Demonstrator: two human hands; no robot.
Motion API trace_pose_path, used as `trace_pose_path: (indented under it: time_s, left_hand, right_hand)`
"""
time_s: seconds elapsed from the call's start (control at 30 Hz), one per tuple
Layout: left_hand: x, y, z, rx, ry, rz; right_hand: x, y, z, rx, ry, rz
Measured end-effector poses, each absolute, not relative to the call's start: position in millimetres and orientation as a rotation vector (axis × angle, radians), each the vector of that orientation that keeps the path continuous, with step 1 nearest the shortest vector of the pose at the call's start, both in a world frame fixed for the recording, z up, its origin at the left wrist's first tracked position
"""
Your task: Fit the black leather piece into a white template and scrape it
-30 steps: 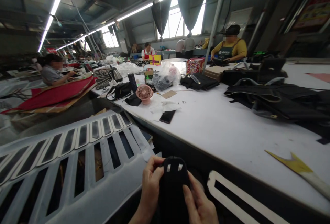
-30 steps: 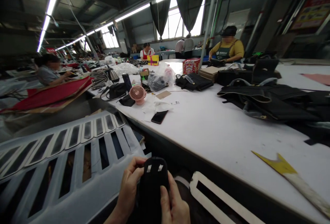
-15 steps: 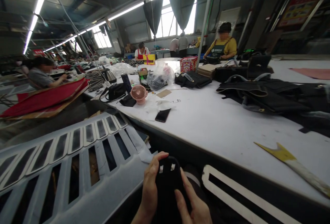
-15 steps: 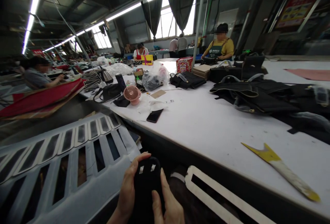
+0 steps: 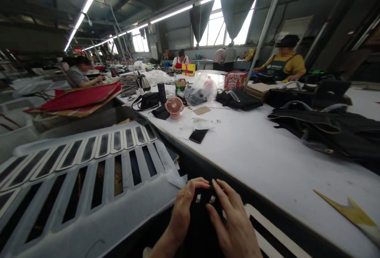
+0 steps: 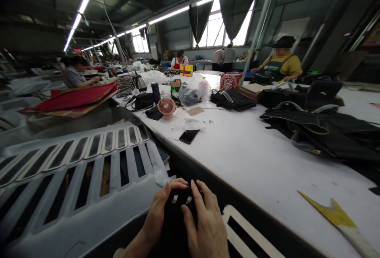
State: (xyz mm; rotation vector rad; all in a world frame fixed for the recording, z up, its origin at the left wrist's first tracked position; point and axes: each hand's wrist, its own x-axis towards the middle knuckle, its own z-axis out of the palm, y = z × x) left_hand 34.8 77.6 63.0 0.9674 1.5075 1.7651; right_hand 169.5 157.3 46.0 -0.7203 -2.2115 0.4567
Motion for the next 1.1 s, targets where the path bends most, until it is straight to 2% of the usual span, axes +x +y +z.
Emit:
trace_pose_path:
  time_s: [0.2, 0.43, 0.63, 0.87, 1.1]
  left_hand:
    - [30.9, 74.5, 54.8, 0.963, 1.478, 1.792]
    - [31.0, 74.9, 51.1, 0.951, 1.460, 1.787]
    - [29.6, 74.1, 50.2, 0.983, 1.505, 1.758]
    - [27.7, 75.9, 55.7, 0.933, 1.474, 1.748]
    - [26.4, 72.6, 51.2, 0.864, 1.392, 1.759]
  right_hand:
    - [162.5, 162.0, 51.0, -0.448, -2.141, 0.296]
    - [165.7, 157.1, 49.2, -0.216, -2.078, 0.440]
    - [160.1, 144.6, 39.9, -0.161, -1.884, 0.206]
    - [168.1, 152.0, 54.5, -0.135, -2.030, -0.037]
    - [158.1, 142.3, 38.8, -0.120, -1.873, 0.097]
